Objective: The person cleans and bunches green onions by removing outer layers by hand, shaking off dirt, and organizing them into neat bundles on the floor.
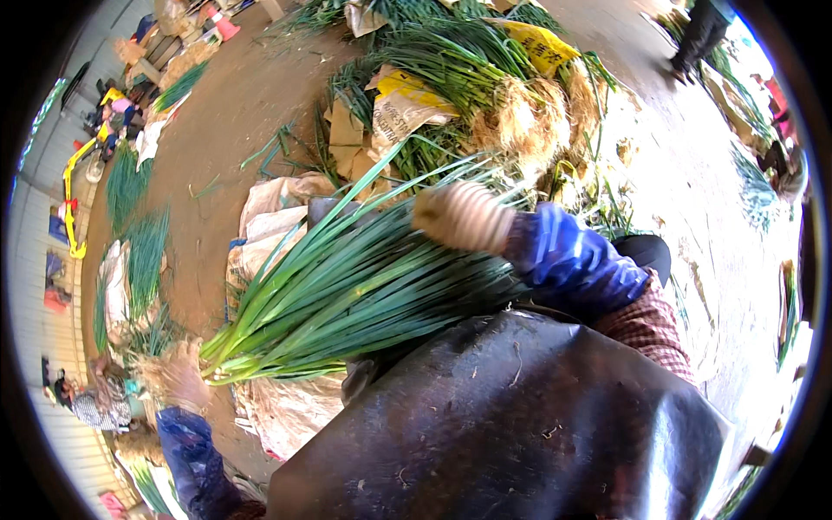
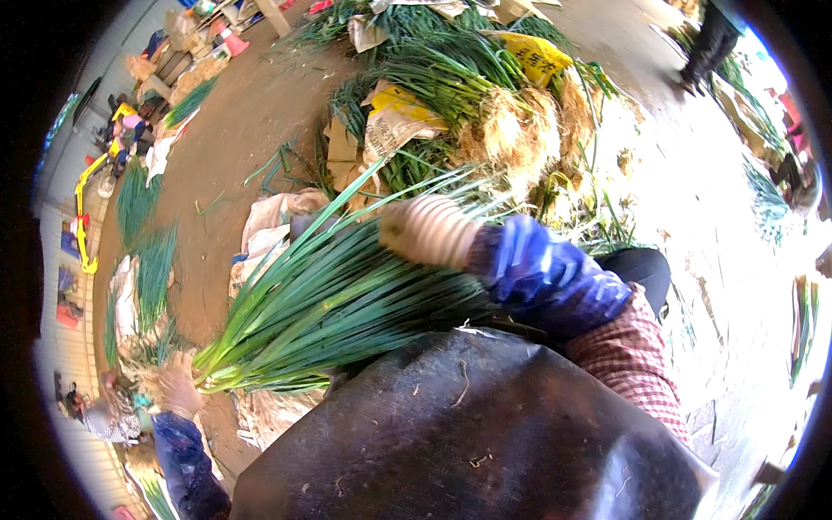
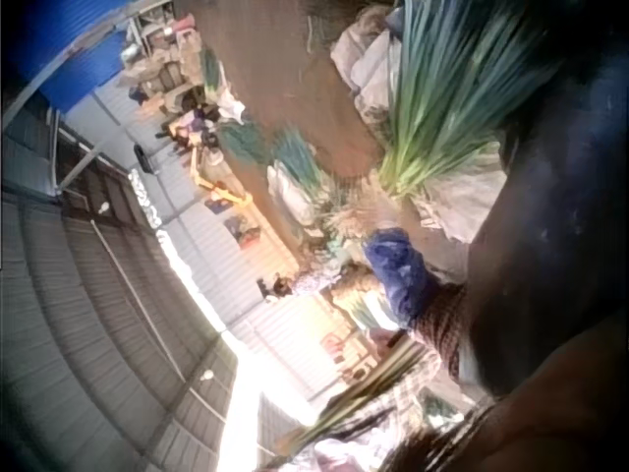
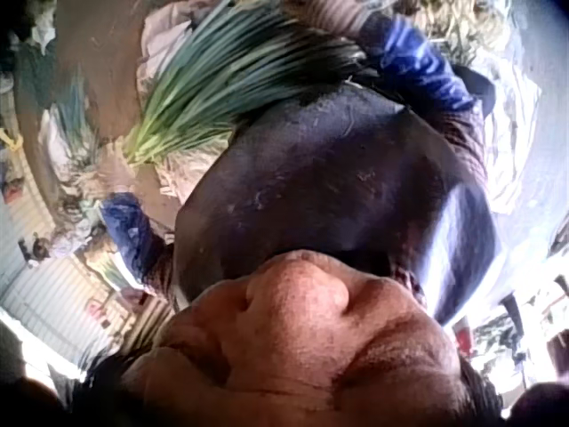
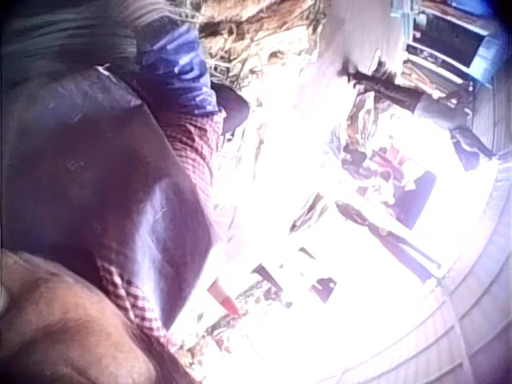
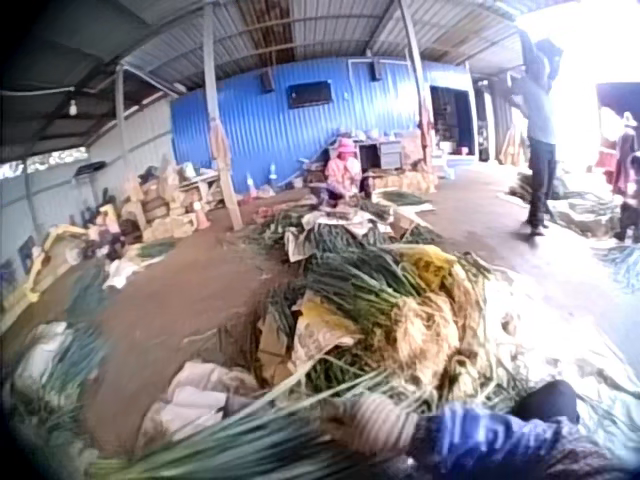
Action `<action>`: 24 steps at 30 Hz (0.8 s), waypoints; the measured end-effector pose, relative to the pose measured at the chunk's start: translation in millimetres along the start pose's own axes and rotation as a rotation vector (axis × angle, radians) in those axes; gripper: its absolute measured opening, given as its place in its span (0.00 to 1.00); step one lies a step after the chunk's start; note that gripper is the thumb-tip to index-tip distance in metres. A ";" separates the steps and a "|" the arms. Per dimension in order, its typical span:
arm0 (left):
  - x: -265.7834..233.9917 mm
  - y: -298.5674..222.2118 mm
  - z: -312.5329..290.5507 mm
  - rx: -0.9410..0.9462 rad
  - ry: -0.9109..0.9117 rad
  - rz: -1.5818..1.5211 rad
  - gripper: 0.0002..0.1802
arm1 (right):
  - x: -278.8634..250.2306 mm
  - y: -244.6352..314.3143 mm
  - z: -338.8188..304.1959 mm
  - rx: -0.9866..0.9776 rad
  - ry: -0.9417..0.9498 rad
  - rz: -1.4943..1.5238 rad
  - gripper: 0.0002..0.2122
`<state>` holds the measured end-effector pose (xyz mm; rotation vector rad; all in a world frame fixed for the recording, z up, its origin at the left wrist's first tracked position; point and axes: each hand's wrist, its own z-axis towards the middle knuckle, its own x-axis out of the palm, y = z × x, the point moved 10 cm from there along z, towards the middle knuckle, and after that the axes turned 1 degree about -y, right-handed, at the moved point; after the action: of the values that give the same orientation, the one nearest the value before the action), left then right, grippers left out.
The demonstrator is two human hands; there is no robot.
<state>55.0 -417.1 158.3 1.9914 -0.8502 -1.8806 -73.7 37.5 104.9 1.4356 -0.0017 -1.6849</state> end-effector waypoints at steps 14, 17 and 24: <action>-95.7 33.4 16.1 -0.149 -0.005 0.121 0.29 | 25.6 92.6 32.3 -0.378 0.278 0.246 0.09; -109.6 91.0 -0.1 -0.315 0.004 -0.203 0.35 | -0.9 12.2 44.9 0.493 -0.012 1.499 0.10; -15.2 184.3 -155.0 -0.989 0.118 -0.113 0.38 | -190.6 -99.7 -14.1 0.109 -0.519 -0.020 0.07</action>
<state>164.4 -584.0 294.0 1.4769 0.2375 -1.6927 -137.2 220.8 198.8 1.0387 -0.3710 -2.0548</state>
